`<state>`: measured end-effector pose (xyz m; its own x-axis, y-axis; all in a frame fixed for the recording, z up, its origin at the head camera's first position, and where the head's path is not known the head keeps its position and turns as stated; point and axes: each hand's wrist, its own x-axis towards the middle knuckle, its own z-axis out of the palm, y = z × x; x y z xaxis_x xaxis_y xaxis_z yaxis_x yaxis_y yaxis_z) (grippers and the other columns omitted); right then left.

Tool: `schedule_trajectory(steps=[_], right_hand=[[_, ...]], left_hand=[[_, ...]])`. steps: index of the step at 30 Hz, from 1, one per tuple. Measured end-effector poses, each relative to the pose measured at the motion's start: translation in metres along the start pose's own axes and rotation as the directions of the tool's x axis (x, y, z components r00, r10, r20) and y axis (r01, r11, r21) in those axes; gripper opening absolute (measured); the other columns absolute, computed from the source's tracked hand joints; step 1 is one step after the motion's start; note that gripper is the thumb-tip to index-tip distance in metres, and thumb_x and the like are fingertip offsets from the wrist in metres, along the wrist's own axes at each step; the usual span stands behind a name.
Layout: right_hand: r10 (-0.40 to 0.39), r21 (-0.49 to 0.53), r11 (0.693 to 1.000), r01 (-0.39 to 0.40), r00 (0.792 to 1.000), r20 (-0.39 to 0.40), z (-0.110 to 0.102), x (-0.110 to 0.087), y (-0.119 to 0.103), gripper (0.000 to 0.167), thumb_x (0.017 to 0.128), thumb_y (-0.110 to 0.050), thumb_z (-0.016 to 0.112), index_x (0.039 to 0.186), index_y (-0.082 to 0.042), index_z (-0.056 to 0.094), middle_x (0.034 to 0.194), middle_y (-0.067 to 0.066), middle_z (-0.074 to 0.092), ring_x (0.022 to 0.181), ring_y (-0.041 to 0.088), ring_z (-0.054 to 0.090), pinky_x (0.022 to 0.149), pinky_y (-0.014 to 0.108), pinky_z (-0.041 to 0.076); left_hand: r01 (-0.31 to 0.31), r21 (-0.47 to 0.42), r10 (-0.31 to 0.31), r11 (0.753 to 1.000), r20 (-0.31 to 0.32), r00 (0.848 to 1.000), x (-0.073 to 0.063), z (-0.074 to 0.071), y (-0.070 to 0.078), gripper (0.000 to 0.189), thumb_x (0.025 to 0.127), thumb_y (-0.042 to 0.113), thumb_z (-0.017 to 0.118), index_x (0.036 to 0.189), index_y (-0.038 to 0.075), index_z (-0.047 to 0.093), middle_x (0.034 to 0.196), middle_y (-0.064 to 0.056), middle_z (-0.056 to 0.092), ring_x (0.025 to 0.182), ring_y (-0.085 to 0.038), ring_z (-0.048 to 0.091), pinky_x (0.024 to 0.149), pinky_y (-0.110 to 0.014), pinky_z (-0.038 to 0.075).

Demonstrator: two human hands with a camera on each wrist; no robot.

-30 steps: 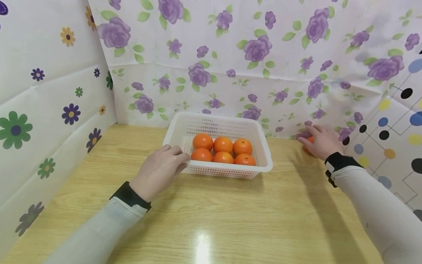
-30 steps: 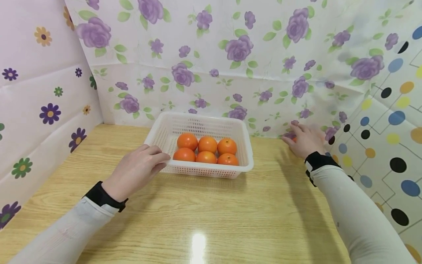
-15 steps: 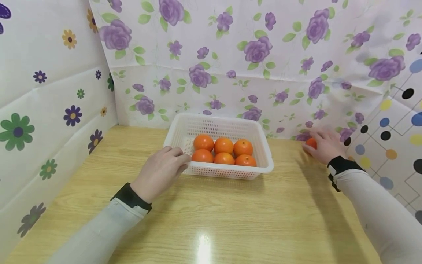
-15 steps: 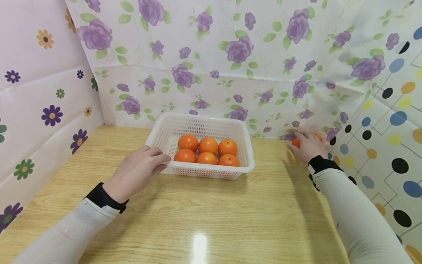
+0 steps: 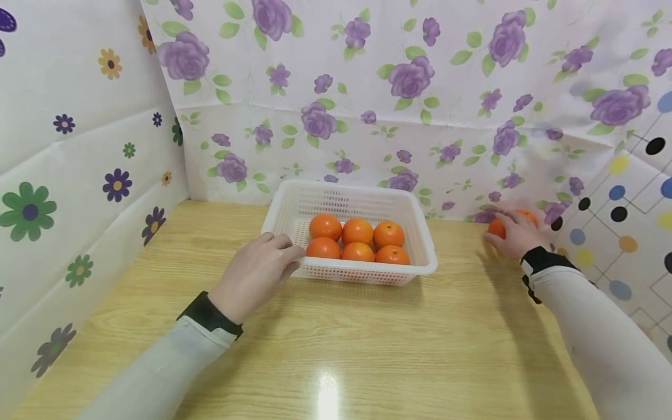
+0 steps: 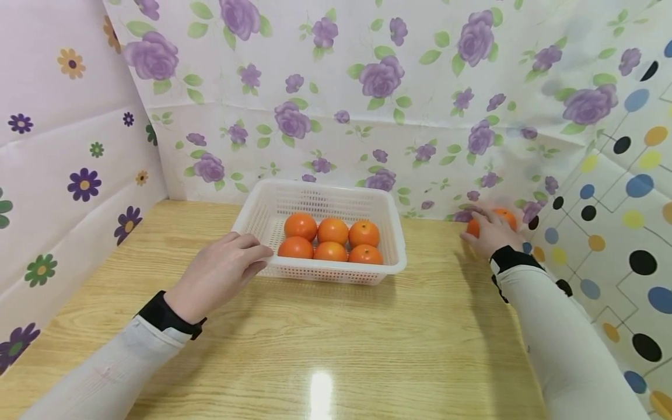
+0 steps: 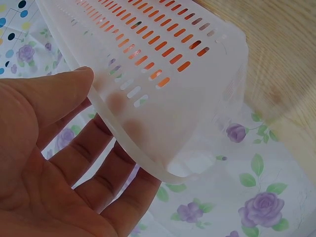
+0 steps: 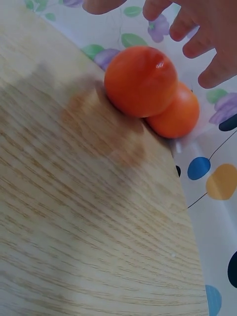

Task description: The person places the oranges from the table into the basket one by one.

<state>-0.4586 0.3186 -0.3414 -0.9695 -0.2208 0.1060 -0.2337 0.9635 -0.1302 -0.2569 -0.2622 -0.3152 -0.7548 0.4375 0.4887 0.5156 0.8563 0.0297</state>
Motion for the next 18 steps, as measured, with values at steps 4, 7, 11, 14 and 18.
schedule_trajectory(steps=[4,7,11,14,18], right_hand=[[0.031,0.004,1.000,-0.031,1.000,0.006,0.0017,0.0007,0.0015,0.095,0.108,-0.066,0.059,0.165,0.006,0.036,0.168,0.040,0.026,0.151,0.067,0.023,0.119,0.084,0.015],[0.046,0.012,0.999,-0.046,0.999,0.019,0.0037,0.0025,0.0025,0.092,0.109,-0.062,0.061,0.167,0.005,0.034,0.169,0.040,0.023,0.152,0.067,0.020,0.119,0.086,0.013],[0.059,0.018,0.998,-0.060,0.998,0.034,0.0067,0.0050,0.0023,0.088,0.110,-0.053,0.064,0.168,0.004,0.032,0.169,0.041,0.021,0.153,0.067,0.016,0.117,0.087,0.017],[0.058,0.019,0.998,-0.059,0.998,0.035,0.0077,0.0054,-0.0003,0.085,0.110,-0.048,0.065,0.167,0.004,0.032,0.169,0.041,0.021,0.153,0.068,0.015,0.117,0.087,0.017],[0.048,0.019,0.999,-0.049,0.998,0.035,0.0086,0.0046,-0.0034,0.081,0.110,-0.042,0.065,0.167,0.005,0.032,0.168,0.042,0.020,0.153,0.068,0.014,0.118,0.085,0.017]], left_hand=[[0.005,0.001,-0.005,1.000,0.006,1.000,0.0009,-0.0003,0.0003,0.022,0.093,0.013,0.092,0.112,0.015,0.084,0.102,-0.005,0.075,0.087,-0.025,0.064,0.076,-0.036,0.058],[0.007,-0.001,-0.007,1.000,0.008,1.000,0.0012,-0.0007,0.0005,0.022,0.093,0.013,0.092,0.113,0.015,0.084,0.102,-0.005,0.075,0.087,-0.025,0.063,0.076,-0.035,0.057],[0.002,0.000,-0.002,1.000,0.006,1.000,0.0009,-0.0008,0.0003,0.022,0.093,0.012,0.092,0.113,0.015,0.084,0.101,-0.005,0.075,0.086,-0.025,0.063,0.076,-0.035,0.057],[-0.001,0.003,0.000,1.000,0.005,1.000,0.0007,-0.0005,0.0002,0.021,0.093,0.012,0.092,0.112,0.015,0.084,0.101,-0.005,0.075,0.086,-0.025,0.064,0.076,-0.036,0.057],[0.002,0.007,-0.003,1.000,0.007,1.000,0.0004,-0.0002,0.0005,0.021,0.093,0.013,0.092,0.112,0.015,0.084,0.102,-0.005,0.076,0.087,-0.025,0.065,0.076,-0.036,0.058]])
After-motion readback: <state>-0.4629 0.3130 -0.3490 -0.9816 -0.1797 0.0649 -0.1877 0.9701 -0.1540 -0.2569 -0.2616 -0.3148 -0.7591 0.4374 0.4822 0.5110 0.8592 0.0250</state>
